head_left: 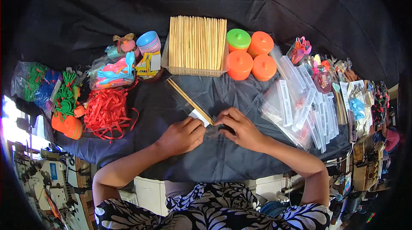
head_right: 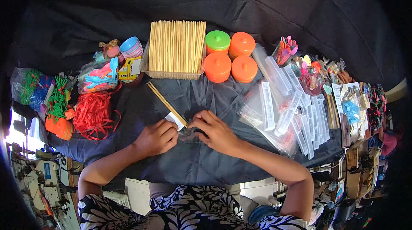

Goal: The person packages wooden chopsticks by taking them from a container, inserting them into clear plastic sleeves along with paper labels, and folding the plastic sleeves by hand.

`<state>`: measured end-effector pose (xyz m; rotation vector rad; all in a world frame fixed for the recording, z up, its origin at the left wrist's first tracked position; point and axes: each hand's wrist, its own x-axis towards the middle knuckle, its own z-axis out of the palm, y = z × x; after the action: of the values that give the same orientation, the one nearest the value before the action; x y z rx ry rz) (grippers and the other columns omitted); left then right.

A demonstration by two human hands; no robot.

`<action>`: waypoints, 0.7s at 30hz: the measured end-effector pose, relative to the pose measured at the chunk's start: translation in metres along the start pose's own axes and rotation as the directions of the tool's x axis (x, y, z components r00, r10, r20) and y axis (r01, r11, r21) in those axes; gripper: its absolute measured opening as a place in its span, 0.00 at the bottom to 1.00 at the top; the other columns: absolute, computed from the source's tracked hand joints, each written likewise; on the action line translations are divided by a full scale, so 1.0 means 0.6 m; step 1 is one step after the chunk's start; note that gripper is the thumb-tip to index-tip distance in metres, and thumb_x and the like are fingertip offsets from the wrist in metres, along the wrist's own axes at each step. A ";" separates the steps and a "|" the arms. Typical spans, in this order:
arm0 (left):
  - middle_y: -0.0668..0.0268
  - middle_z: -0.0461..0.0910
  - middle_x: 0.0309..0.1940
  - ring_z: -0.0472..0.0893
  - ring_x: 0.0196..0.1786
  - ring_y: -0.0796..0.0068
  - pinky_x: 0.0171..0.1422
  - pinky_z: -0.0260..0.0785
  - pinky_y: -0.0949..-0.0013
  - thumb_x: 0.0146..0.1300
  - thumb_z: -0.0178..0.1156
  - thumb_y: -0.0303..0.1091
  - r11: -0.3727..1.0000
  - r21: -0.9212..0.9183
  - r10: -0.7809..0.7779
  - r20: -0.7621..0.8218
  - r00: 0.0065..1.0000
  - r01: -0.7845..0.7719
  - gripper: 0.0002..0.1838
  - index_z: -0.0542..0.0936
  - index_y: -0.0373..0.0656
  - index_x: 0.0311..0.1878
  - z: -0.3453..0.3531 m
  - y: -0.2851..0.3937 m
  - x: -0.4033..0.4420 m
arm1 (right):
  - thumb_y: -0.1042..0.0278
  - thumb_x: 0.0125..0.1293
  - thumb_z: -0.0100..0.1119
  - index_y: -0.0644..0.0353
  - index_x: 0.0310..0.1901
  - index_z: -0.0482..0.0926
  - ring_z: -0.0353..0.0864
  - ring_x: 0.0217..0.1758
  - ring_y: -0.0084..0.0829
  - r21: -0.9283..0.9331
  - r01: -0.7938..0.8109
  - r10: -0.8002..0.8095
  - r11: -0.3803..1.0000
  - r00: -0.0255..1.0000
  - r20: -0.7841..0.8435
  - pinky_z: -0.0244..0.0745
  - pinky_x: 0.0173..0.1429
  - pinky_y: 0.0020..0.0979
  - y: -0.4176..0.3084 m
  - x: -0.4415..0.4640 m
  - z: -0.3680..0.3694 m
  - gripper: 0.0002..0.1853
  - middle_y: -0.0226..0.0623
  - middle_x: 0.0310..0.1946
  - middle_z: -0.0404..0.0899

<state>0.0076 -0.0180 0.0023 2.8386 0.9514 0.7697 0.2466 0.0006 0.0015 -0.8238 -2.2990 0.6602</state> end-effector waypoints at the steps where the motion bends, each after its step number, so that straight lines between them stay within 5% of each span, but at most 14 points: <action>1: 0.67 0.75 0.35 0.78 0.36 0.67 0.39 0.75 0.69 0.48 0.65 0.26 1.000 -0.017 -0.006 -0.026 1.000 0.005 0.09 0.74 0.42 0.32 -0.002 0.001 0.002 | 0.81 0.52 0.65 0.57 0.46 0.77 0.74 0.50 0.39 0.000 -0.002 0.002 1.000 1.000 0.000 0.72 0.52 0.34 0.001 0.001 0.003 0.18 0.36 0.42 0.72; 3: 0.67 0.75 0.35 0.78 0.36 0.68 0.39 0.75 0.68 0.48 0.65 0.26 1.000 -0.017 0.002 -0.030 1.000 -0.003 0.10 0.74 0.42 0.32 -0.004 0.001 0.004 | 0.75 0.53 0.69 0.58 0.42 0.79 0.75 0.49 0.38 -0.032 0.046 -0.048 0.998 0.998 -0.045 0.73 0.51 0.34 0.005 0.000 0.007 0.14 0.34 0.43 0.73; 11: 0.68 0.76 0.35 0.78 0.35 0.68 0.39 0.74 0.67 0.48 0.68 0.27 0.998 -0.001 0.067 -0.073 0.995 -0.067 0.12 0.77 0.42 0.36 -0.014 0.004 0.009 | 0.74 0.56 0.67 0.59 0.38 0.79 0.77 0.47 0.37 0.031 0.091 -0.088 0.995 0.992 -0.089 0.74 0.50 0.34 0.004 0.009 -0.003 0.08 0.35 0.42 0.77; 19: 0.67 0.78 0.36 0.79 0.36 0.66 0.42 0.75 0.63 0.50 0.69 0.24 0.951 -0.304 -0.136 -0.247 0.959 0.057 0.13 0.79 0.44 0.39 -0.049 0.008 0.027 | 0.75 0.61 0.64 0.63 0.37 0.78 0.80 0.44 0.34 0.217 0.126 -0.085 0.968 0.979 -0.187 0.73 0.50 0.34 -0.022 0.033 -0.021 0.05 0.38 0.44 0.80; 21: 0.65 0.79 0.35 0.79 0.35 0.65 0.41 0.74 0.64 0.51 0.69 0.23 0.948 -0.312 -0.166 -0.293 0.942 0.070 0.12 0.79 0.44 0.38 -0.075 0.012 0.042 | 0.76 0.62 0.64 0.63 0.39 0.75 0.79 0.39 0.27 0.227 0.137 -0.065 0.964 0.952 -0.298 0.74 0.43 0.27 -0.037 0.047 -0.029 0.07 0.35 0.39 0.82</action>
<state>0.0077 -0.0138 0.0543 2.4191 0.9352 1.2611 0.2324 0.0091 0.0377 -0.6334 -1.9358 0.7104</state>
